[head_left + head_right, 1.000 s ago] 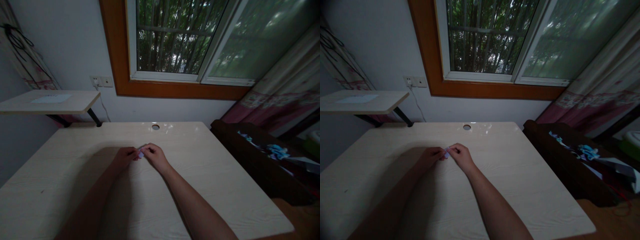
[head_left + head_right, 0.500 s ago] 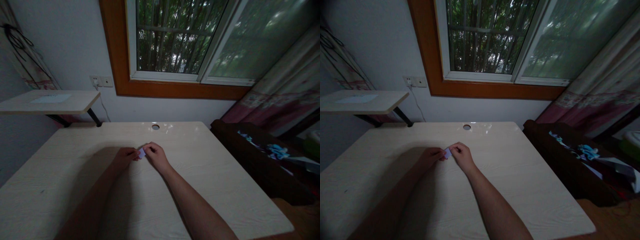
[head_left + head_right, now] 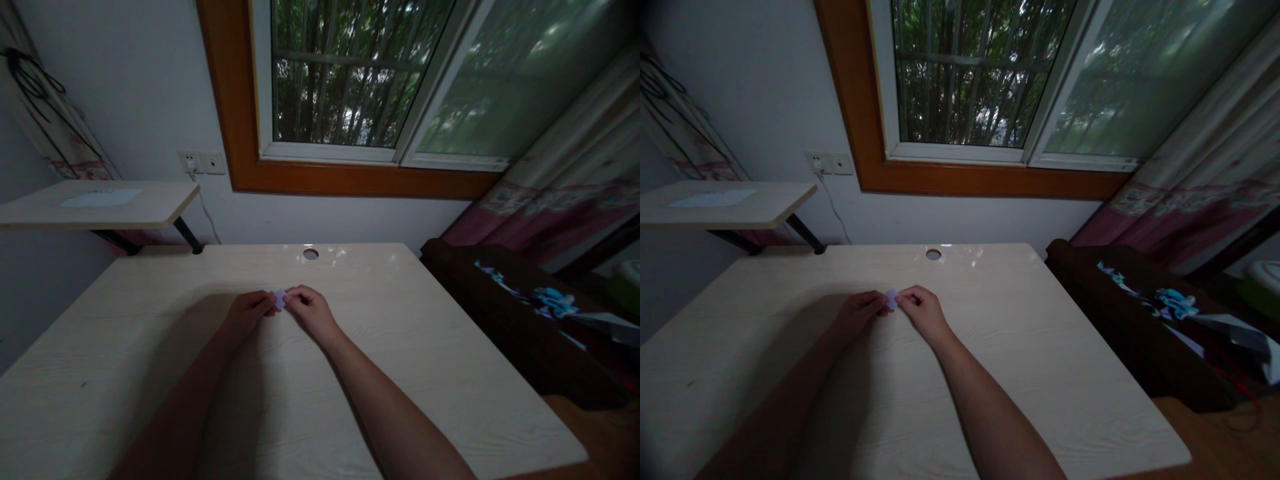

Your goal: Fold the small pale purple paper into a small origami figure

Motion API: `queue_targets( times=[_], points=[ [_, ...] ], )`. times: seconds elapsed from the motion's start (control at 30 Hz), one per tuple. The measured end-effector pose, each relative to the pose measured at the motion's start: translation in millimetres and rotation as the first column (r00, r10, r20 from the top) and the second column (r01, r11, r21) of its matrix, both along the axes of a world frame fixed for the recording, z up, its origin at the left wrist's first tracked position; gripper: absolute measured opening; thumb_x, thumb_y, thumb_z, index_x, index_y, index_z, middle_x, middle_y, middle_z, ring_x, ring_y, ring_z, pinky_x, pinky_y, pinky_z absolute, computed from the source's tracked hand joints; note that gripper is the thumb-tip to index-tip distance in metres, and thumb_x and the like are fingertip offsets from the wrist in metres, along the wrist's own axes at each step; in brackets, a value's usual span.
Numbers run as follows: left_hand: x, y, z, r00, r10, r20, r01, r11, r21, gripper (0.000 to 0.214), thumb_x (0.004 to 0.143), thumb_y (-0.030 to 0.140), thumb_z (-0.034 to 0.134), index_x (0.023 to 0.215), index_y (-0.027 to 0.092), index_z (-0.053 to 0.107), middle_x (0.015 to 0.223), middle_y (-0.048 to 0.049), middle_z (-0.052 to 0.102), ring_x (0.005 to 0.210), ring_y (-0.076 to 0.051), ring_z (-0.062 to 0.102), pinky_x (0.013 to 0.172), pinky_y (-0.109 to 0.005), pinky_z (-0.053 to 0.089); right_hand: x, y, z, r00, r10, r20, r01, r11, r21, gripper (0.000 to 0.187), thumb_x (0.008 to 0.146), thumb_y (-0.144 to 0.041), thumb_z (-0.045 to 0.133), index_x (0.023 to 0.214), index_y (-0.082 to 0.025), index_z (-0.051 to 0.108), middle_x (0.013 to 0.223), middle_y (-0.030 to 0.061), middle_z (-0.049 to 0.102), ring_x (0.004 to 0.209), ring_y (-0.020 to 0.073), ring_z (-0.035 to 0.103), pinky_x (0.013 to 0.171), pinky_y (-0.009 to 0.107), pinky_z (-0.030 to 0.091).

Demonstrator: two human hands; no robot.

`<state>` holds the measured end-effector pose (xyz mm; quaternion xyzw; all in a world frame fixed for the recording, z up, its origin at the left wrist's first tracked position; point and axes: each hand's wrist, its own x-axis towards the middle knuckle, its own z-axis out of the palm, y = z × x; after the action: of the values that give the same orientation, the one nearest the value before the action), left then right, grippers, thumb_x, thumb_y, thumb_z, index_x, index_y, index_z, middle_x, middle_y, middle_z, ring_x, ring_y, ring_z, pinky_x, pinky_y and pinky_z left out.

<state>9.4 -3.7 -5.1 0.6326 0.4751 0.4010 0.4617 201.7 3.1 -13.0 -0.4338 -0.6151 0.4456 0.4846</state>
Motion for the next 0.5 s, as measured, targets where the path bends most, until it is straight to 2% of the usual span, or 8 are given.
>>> queue_targets(
  times=[0.13, 0.23, 0.37, 0.5],
  points=[
    [0.1, -0.2, -1.6, 0.997, -0.073, -0.027, 0.073, 0.997, -0.005, 0.03, 0.085, 0.041, 0.06, 0.078, 0.016, 0.073, 0.077, -0.0049, 0.074, 0.071, -0.017, 0.065, 0.07, -0.026, 0.049, 0.9, -0.3, 1.7, 0.998, -0.003, -0.057, 0.002, 1.0, -0.01, 0.02, 0.081, -0.037, 0.067, 0.083, -0.018, 0.072, 0.077, 0.0026, 0.067, 0.07, 0.0152, 0.058, 0.069, 0.027, 0.046],
    [0.6, -1.5, -0.2, 0.987, -0.122, -0.104, 0.126, 0.992, 0.029, 0.028, 0.084, 0.04, 0.059, 0.078, 0.016, 0.074, 0.078, -0.0047, 0.074, 0.074, -0.018, 0.065, 0.072, -0.026, 0.048, 0.7, -0.9, 3.8, 0.997, 0.008, -0.08, -0.01, 1.0, -0.025, 0.02, 0.082, -0.037, 0.066, 0.082, -0.018, 0.071, 0.077, 0.0031, 0.068, 0.071, 0.016, 0.059, 0.07, 0.028, 0.047],
    [1.6, -2.2, 2.5, 0.978, -0.078, -0.191, 0.097, 0.991, 0.092, 0.028, 0.083, 0.041, 0.061, 0.074, 0.016, 0.071, 0.071, -0.0013, 0.069, 0.07, -0.016, 0.061, 0.066, -0.025, 0.044, 0.6, -1.4, 3.4, 0.998, 0.03, -0.06, -0.032, 0.999, -0.019, 0.02, 0.082, -0.037, 0.066, 0.082, -0.018, 0.071, 0.077, 0.0031, 0.067, 0.071, 0.0159, 0.059, 0.069, 0.027, 0.047],
    [2.3, -1.3, 3.0, 0.983, -0.005, -0.183, 0.032, 0.989, 0.145, 0.027, 0.084, 0.041, 0.061, 0.078, 0.016, 0.069, 0.071, -0.0003, 0.066, 0.068, -0.015, 0.057, 0.064, -0.024, 0.042, 1.3, -2.3, 2.0, 0.999, 0.026, 0.034, -0.029, 0.997, 0.074, 0.018, 0.083, -0.036, 0.066, 0.081, -0.019, 0.072, 0.077, 0.0021, 0.064, 0.07, 0.0147, 0.056, 0.065, 0.025, 0.043]
  ],
)
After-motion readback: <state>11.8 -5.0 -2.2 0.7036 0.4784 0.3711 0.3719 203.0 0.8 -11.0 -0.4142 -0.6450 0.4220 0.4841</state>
